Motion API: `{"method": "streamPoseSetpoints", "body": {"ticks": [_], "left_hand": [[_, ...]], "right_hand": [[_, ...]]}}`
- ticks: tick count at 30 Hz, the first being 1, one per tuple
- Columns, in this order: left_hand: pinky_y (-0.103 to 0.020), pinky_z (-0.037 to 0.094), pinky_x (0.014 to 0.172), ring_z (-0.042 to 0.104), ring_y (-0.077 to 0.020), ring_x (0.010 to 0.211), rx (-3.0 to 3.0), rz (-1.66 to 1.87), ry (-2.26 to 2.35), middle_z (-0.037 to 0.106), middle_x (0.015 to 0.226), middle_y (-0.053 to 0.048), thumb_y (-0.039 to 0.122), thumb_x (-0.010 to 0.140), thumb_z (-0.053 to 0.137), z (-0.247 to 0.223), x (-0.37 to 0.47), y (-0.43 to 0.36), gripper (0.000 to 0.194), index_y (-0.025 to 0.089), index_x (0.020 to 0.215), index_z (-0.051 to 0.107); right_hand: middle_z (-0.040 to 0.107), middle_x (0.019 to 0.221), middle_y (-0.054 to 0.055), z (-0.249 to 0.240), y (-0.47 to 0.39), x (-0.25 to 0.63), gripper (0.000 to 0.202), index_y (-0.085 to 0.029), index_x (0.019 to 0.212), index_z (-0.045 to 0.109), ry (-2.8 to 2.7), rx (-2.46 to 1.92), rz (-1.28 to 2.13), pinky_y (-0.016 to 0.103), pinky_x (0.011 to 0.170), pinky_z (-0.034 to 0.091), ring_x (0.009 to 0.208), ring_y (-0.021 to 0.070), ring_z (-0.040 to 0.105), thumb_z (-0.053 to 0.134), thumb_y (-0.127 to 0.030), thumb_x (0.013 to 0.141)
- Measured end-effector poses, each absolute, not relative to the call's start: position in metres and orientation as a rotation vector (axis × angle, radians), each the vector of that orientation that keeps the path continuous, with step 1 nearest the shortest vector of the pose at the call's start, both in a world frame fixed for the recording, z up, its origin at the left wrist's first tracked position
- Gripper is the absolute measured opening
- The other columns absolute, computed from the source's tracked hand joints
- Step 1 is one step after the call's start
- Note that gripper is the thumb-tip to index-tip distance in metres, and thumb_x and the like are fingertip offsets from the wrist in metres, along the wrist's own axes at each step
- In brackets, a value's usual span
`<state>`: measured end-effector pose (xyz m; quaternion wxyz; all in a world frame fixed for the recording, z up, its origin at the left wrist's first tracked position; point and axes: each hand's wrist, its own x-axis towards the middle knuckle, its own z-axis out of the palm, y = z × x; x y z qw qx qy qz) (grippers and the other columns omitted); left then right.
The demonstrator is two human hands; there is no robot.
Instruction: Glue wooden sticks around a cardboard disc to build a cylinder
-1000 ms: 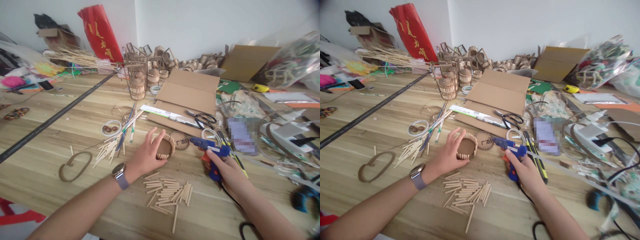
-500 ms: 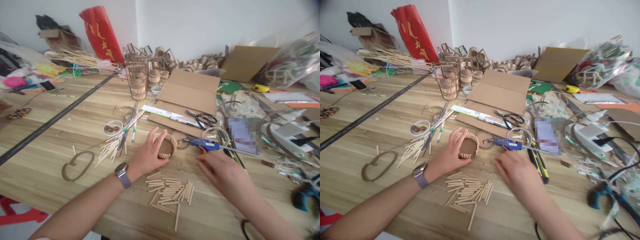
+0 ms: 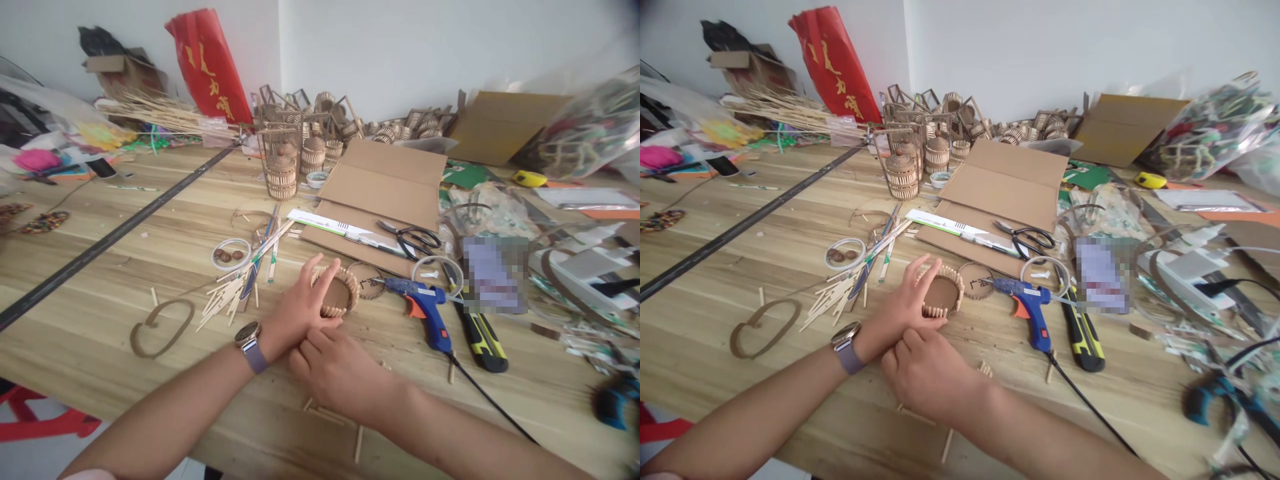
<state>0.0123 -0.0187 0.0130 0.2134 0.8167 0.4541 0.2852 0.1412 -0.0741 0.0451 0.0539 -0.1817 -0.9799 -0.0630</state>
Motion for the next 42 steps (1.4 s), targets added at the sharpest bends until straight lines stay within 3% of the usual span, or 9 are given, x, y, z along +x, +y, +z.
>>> {"method": "streamPoseSetpoints", "body": {"ticks": [8, 36, 42], "left_hand": [[-0.053, 0.045, 0.104, 0.035, -0.0387, 0.139, 2.281, 0.797, 1.254, 0.013, 0.155, -0.017, 0.022, 0.067, 0.083, 0.0103, 0.0121, -0.0177, 0.112, 0.035, 0.151, 0.01], [-0.053, 0.046, 0.102, 0.038, -0.0381, 0.137, 2.246, 0.783, 1.258, 0.013, 0.156, -0.016, 0.024, 0.067, 0.083, 0.0097, 0.0102, -0.0154, 0.109, 0.033, 0.151, 0.015], [-0.052, 0.042, 0.106, 0.032, -0.0369, 0.14, 2.276, 0.791, 1.255, 0.015, 0.156, -0.017, 0.022, 0.068, 0.081, 0.0121, 0.0101, -0.0182, 0.107, 0.029, 0.152, 0.014]], "right_hand": [[0.069, 0.08, 0.011, 0.0476, -0.0718, 0.145, 0.012, -0.011, 0.089, 0.06, -3.043, -0.51, -0.215, 0.036, 0.062, 0.039, 0.07, 0.0218, 0.056, 0.048, -0.011, 0.093], [0.068, 0.08, 0.008, 0.0509, -0.072, 0.1414, 0.009, -0.013, 0.091, 0.059, -3.068, -0.515, -0.237, 0.036, 0.062, 0.04, 0.068, 0.0212, 0.057, 0.051, -0.014, 0.091], [0.067, 0.076, 0.005, 0.0466, -0.0747, 0.1428, 0.009, -0.013, 0.093, 0.059, -3.037, -0.454, -0.263, 0.034, 0.061, 0.037, 0.064, 0.0199, 0.053, 0.051, -0.011, 0.09]]}}
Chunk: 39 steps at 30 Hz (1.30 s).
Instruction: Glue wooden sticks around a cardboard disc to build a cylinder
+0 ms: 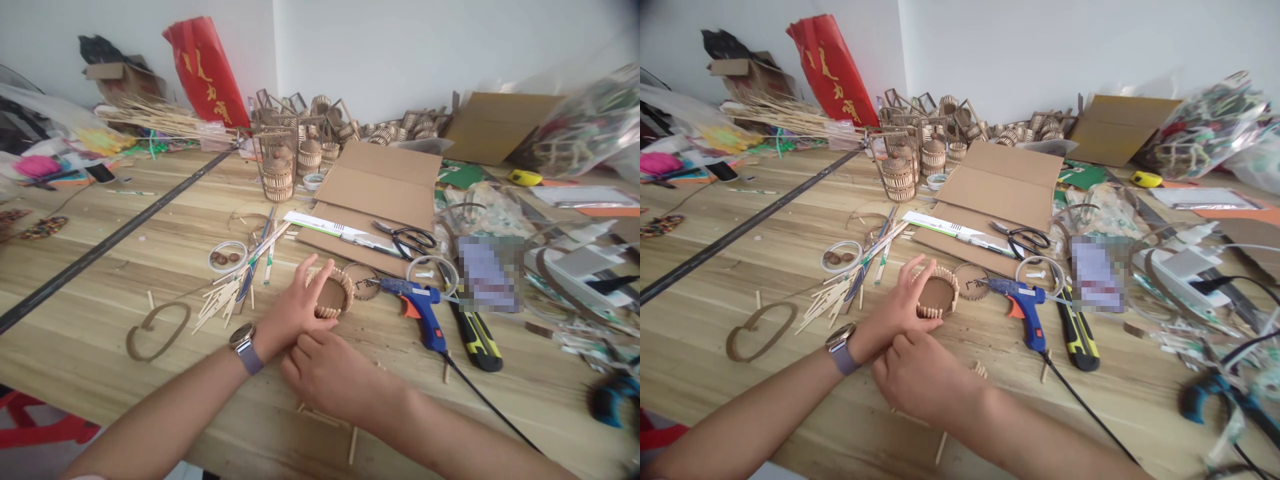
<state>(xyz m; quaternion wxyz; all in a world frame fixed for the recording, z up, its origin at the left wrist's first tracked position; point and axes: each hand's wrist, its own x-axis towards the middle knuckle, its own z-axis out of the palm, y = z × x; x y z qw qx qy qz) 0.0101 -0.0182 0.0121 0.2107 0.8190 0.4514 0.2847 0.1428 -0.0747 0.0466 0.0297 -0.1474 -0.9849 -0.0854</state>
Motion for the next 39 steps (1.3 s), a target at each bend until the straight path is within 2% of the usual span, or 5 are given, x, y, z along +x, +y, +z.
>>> {"method": "streamPoseSetpoints", "body": {"ticks": [7, 20, 27, 32, 39], "left_hand": [[-0.055, 0.043, 0.105, 0.035, -0.0367, 0.139, 2.25, 0.803, 1.235, 0.013, 0.156, -0.015, 0.023, 0.068, 0.083, 0.01, 0.01, -0.017, 0.11, 0.036, 0.151, 0.012], [-0.051, 0.045, 0.103, 0.039, -0.0361, 0.136, 2.257, 0.808, 1.234, 0.011, 0.157, -0.015, 0.027, 0.07, 0.081, 0.007, 0.008, -0.017, 0.106, 0.033, 0.152, 0.013], [-0.052, 0.044, 0.104, 0.029, -0.0365, 0.142, 2.341, 0.817, 1.198, 0.012, 0.155, -0.018, 0.023, 0.085, 0.062, 0.011, 0.009, -0.02, 0.088, 0.031, 0.152, 0.006], [-0.054, 0.046, 0.103, 0.034, -0.0379, 0.138, 2.327, 0.789, 1.26, 0.015, 0.154, -0.016, 0.026, 0.069, 0.08, 0.013, 0.01, -0.019, 0.106, 0.032, 0.151, 0.012], [-0.053, 0.046, 0.104, 0.039, -0.036, 0.135, 2.319, 0.808, 1.263, 0.014, 0.154, -0.014, 0.027, 0.069, 0.081, 0.008, 0.011, -0.017, 0.108, 0.034, 0.151, 0.011]], "right_hand": [[0.067, 0.075, 0.006, 0.051, -0.071, 0.139, 0.009, -0.012, 0.092, 0.059, -3.056, -0.482, -0.228, 0.034, 0.061, 0.037, 0.063, 0.02, 0.056, 0.049, -0.012, 0.091], [0.068, 0.082, 0.011, 0.058, -0.072, 0.145, 0.015, -0.012, 0.091, 0.063, -3.081, -0.465, -0.295, 0.036, 0.062, 0.041, 0.07, 0.0215, 0.058, 0.048, -0.012, 0.092], [0.064, 0.075, 0.003, 0.1, -0.047, 0.186, 0.016, -0.016, 0.082, 0.063, -2.855, -0.662, 0.196, 0.028, 0.055, 0.038, 0.063, 0.0147, 0.055, 0.05, -0.008, 0.087], [0.065, 0.075, -0.001, 0.111, -0.014, 0.22, 0.01, -0.02, 0.083, 0.063, -2.595, -0.984, 0.607, 0.024, 0.062, 0.044, 0.067, 0.0122, 0.058, 0.055, -0.016, 0.086], [0.064, 0.111, 0.009, 0.088, 0.001, 0.22, 0.011, -0.019, 0.079, 0.069, -2.688, -0.916, 0.551, 0.039, 0.093, 0.045, 0.107, 0.0225, 0.057, 0.063, -0.01, 0.082]]}}
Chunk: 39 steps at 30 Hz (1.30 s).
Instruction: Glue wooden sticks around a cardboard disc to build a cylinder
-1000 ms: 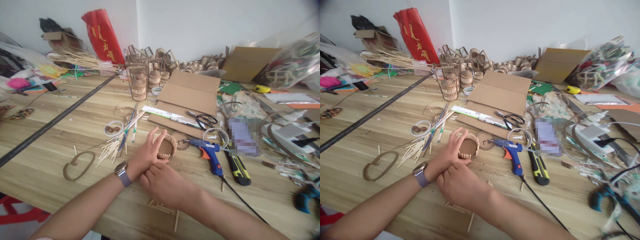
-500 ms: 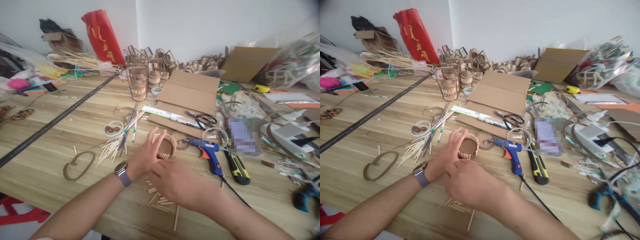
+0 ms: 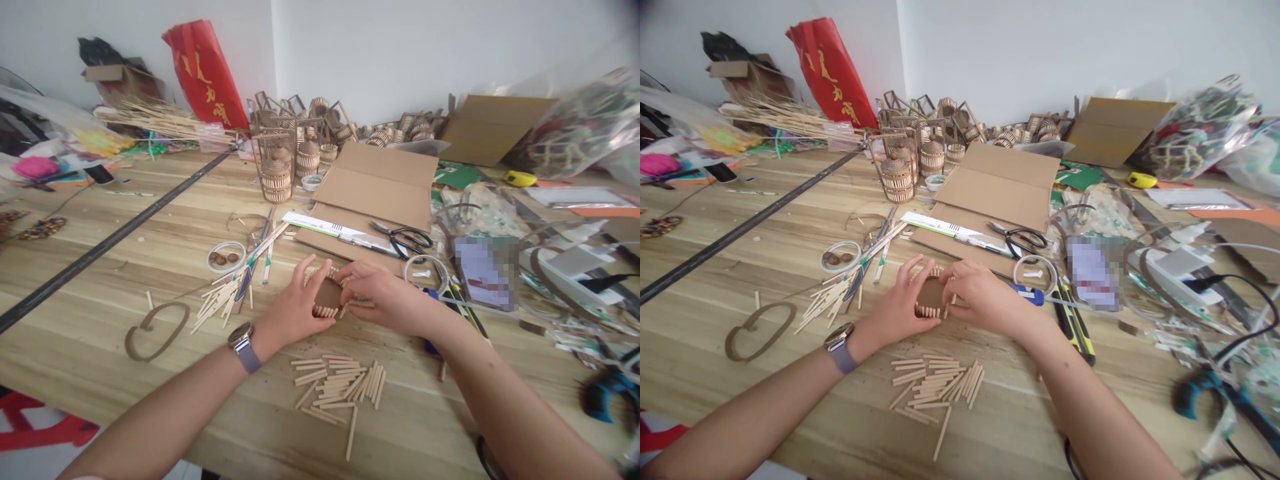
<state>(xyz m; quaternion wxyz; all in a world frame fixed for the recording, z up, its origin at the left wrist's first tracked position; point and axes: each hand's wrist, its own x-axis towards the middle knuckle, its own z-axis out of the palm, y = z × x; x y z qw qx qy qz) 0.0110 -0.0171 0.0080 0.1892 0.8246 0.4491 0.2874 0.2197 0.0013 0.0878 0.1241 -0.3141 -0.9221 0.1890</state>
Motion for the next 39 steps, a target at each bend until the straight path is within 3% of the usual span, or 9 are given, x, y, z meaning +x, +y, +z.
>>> {"method": "streamPoseSetpoints", "body": {"ticks": [4, 16, 39], "left_hand": [[-0.052, 0.047, 0.102, 0.042, -0.036, 0.133, 2.315, 0.798, 1.264, 0.015, 0.153, -0.014, 0.027, 0.069, 0.08, 0.009, 0.012, -0.017, 0.106, 0.033, 0.15, 0.012], [-0.051, 0.048, 0.102, 0.04, -0.0355, 0.134, 2.318, 0.801, 1.264, 0.016, 0.153, -0.014, 0.026, 0.07, 0.08, 0.011, 0.011, -0.017, 0.104, 0.033, 0.15, 0.013], [-0.053, 0.046, 0.104, 0.037, -0.0367, 0.137, 2.317, 0.796, 1.254, 0.016, 0.153, -0.015, 0.024, 0.069, 0.08, 0.012, 0.012, -0.017, 0.105, 0.032, 0.15, 0.014]], "right_hand": [[0.063, 0.108, 0.011, 0.082, 0.001, 0.216, 0.01, -0.019, 0.078, 0.071, -2.708, -0.894, 0.497, 0.044, 0.094, 0.043, 0.109, 0.0254, 0.052, 0.065, -0.011, 0.082], [0.062, 0.1, 0.008, 0.072, 0.002, 0.214, 0.006, -0.019, 0.078, 0.07, -2.714, -0.877, 0.456, 0.04, 0.09, 0.042, 0.101, 0.024, 0.052, 0.068, -0.016, 0.083], [0.06, 0.092, 0.008, 0.067, 0.003, 0.21, 0.013, -0.016, 0.08, 0.064, -2.848, -0.838, 0.22, 0.037, 0.083, 0.042, 0.091, 0.0221, 0.05, 0.057, -0.017, 0.091]]}}
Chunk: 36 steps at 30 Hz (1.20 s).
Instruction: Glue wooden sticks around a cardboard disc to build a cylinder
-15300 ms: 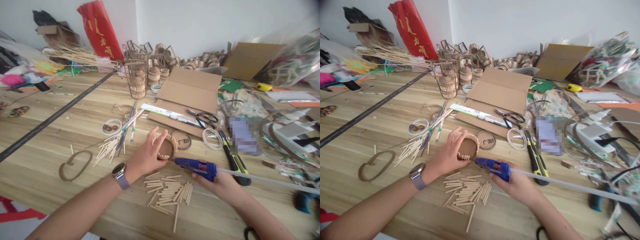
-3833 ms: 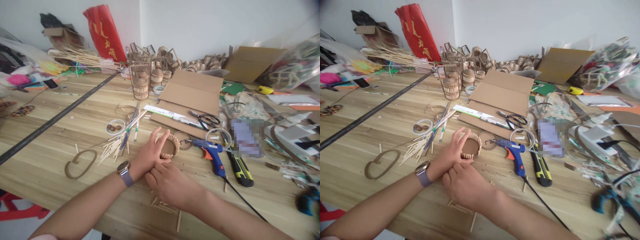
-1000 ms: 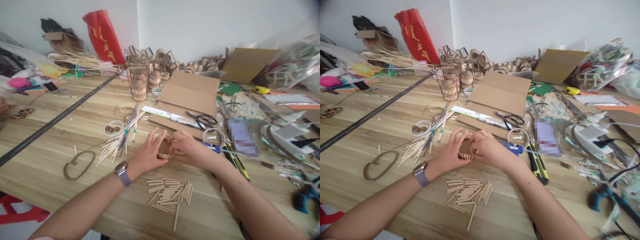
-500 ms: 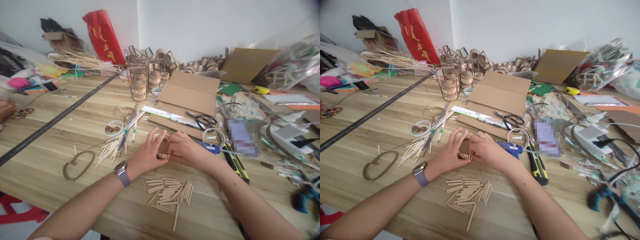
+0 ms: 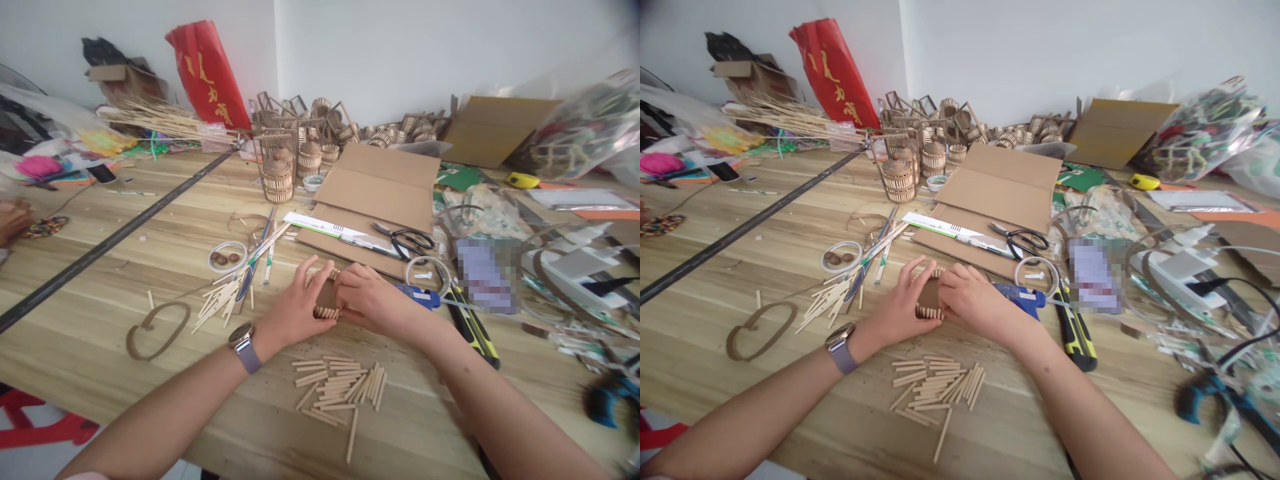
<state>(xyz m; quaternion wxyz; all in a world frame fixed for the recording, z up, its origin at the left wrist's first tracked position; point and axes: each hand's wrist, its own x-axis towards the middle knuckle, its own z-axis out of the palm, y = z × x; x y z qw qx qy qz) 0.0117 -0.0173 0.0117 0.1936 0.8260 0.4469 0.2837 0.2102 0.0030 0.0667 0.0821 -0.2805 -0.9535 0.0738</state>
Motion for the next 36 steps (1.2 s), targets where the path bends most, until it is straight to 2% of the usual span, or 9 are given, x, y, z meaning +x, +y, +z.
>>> {"method": "streamPoseSetpoints", "body": {"ticks": [6, 19, 21, 25, 28, 30, 33, 36], "left_hand": [[-0.053, 0.045, 0.106, 0.034, -0.0366, 0.138, 2.331, 0.777, 1.26, 0.016, 0.152, -0.016, 0.023, 0.069, 0.079, 0.013, 0.012, -0.017, 0.104, 0.03, 0.15, 0.013], [-0.053, 0.047, 0.103, 0.041, -0.0372, 0.134, 2.299, 0.728, 1.274, 0.016, 0.153, -0.015, 0.025, 0.068, 0.083, 0.015, 0.011, -0.018, 0.106, 0.032, 0.149, 0.015], [-0.053, 0.046, 0.104, 0.04, -0.0369, 0.135, 2.296, 0.726, 1.263, 0.017, 0.153, -0.015, 0.024, 0.069, 0.082, 0.015, 0.01, -0.017, 0.105, 0.033, 0.149, 0.014], [-0.055, 0.04, 0.11, 0.034, -0.0366, 0.139, 2.301, 0.777, 1.252, 0.017, 0.153, -0.014, 0.022, 0.07, 0.081, 0.012, 0.008, -0.016, 0.108, 0.035, 0.15, 0.01], [-0.057, 0.036, 0.113, 0.029, -0.0369, 0.142, 2.289, 0.784, 1.282, 0.017, 0.153, -0.014, 0.02, 0.07, 0.082, 0.011, 0.005, -0.015, 0.109, 0.035, 0.15, 0.01], [-0.058, 0.035, 0.113, 0.028, -0.0372, 0.143, 2.275, 0.775, 1.3, 0.017, 0.153, -0.013, 0.019, 0.07, 0.083, 0.011, 0.004, -0.015, 0.108, 0.036, 0.149, 0.011], [-0.059, 0.035, 0.112, 0.028, -0.037, 0.143, 2.277, 0.765, 1.295, 0.016, 0.153, -0.012, 0.017, 0.073, 0.079, 0.013, 0.004, -0.015, 0.102, 0.037, 0.149, 0.013], [-0.058, 0.033, 0.114, 0.025, -0.036, 0.144, 2.306, 0.777, 1.257, 0.015, 0.153, -0.013, 0.015, 0.078, 0.072, 0.012, 0.003, -0.015, 0.095, 0.035, 0.149, 0.012]], "right_hand": [[0.061, 0.092, 0.009, 0.065, 0.003, 0.21, 0.011, -0.017, 0.079, 0.064, -2.86, -0.841, 0.147, 0.038, 0.082, 0.043, 0.09, 0.0226, 0.05, 0.059, -0.018, 0.09], [0.064, 0.095, 0.01, 0.066, 0.001, 0.208, 0.007, -0.017, 0.082, 0.067, -2.856, -0.863, 0.136, 0.039, 0.085, 0.047, 0.096, 0.0237, 0.054, 0.062, -0.017, 0.087], [0.065, 0.102, 0.011, 0.069, 0.0, 0.211, 0.008, -0.018, 0.091, 0.069, -2.818, -0.864, 0.115, 0.041, 0.088, 0.047, 0.101, 0.0253, 0.055, 0.064, -0.019, 0.086], [0.065, 0.112, 0.012, 0.086, -0.006, 0.226, 0.027, -0.017, 0.114, 0.064, -2.721, -0.884, 0.072, 0.041, 0.089, 0.048, 0.104, 0.0261, 0.056, 0.059, -0.026, 0.089], [0.067, 0.099, 0.01, 0.094, -0.014, 0.249, 0.022, -0.017, 0.102, 0.067, -2.65, -1.058, 0.011, 0.04, 0.083, 0.05, 0.096, 0.0258, 0.061, 0.051, -0.029, 0.093], [0.067, 0.088, 0.008, 0.092, -0.021, 0.266, 0.023, -0.02, 0.088, 0.066, -2.585, -1.286, -0.019, 0.035, 0.071, 0.05, 0.083, 0.0238, 0.064, 0.047, -0.032, 0.094], [0.066, 0.075, 0.007, 0.079, -0.032, 0.288, 0.031, -0.022, 0.073, 0.06, -2.349, -1.75, -0.107, 0.031, 0.054, 0.042, 0.065, 0.0229, 0.064, 0.045, -0.041, 0.092], [0.064, 0.061, 0.006, 0.067, -0.04, 0.298, 0.036, -0.023, 0.067, 0.058, -2.151, -2.116, -0.019, 0.031, 0.05, 0.037, 0.056, 0.024, 0.062, 0.046, -0.048, 0.09]]}}
